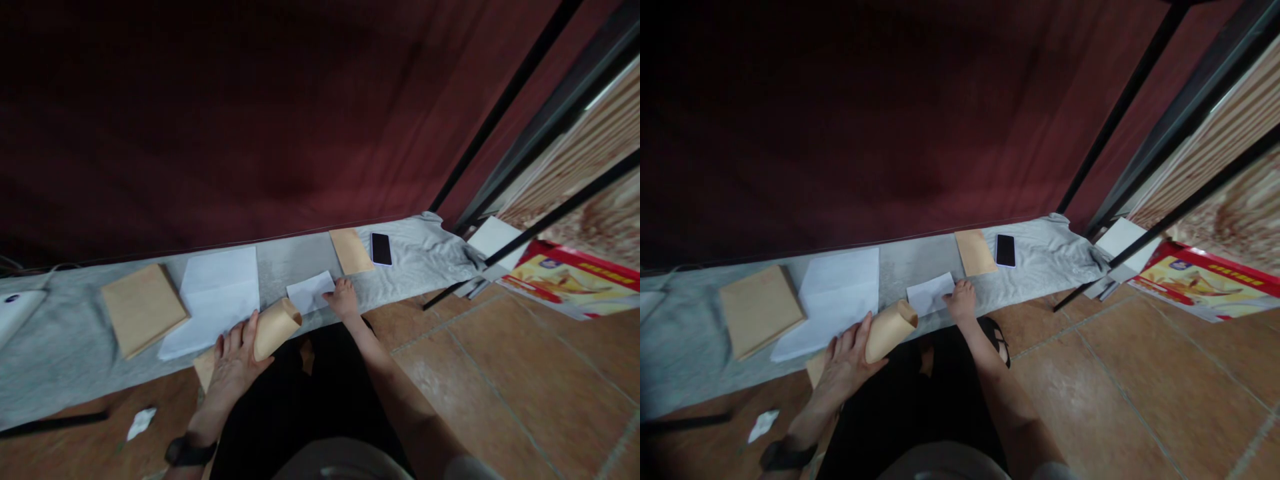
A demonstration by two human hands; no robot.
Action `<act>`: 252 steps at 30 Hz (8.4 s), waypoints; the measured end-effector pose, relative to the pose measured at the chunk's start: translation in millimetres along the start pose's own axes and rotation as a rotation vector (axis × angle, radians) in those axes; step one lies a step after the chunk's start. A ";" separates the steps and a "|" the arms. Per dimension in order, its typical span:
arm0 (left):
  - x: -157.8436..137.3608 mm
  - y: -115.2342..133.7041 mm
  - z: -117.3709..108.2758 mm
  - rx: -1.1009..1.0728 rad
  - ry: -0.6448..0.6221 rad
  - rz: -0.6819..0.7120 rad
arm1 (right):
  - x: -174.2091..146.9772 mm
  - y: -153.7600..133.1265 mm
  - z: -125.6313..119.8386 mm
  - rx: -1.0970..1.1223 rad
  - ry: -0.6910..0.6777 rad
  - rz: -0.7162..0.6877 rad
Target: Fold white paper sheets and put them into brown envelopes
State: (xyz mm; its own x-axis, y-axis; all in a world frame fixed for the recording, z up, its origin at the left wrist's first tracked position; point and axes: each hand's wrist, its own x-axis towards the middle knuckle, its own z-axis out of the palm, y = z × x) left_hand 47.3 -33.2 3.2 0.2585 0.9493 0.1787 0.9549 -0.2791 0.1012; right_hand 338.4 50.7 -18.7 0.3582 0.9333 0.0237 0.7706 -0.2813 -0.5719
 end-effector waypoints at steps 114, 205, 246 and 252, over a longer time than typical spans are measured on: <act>11.3 32.6 -4.8 -0.151 -0.005 0.145 | -61.4 -7.8 11.7 0.698 -0.347 -0.145; 101.4 61.0 35.5 -0.998 -0.094 -0.608 | -26.9 20.3 11.3 0.118 -0.122 -0.819; 157.8 61.7 80.0 -0.281 -0.080 0.322 | -27.5 27.1 26.5 0.046 -0.055 -0.862; 130.3 61.2 70.0 -0.313 -0.094 0.334 | -28.9 28.2 27.3 0.029 -0.033 -0.861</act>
State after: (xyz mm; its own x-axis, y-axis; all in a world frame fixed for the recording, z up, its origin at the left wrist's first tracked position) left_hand 149.6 83.6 -35.8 0.5700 0.8053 0.1632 0.7313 -0.5878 0.3460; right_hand 335.4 21.9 -57.9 -0.3609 0.8249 0.4351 0.7524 0.5332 -0.3867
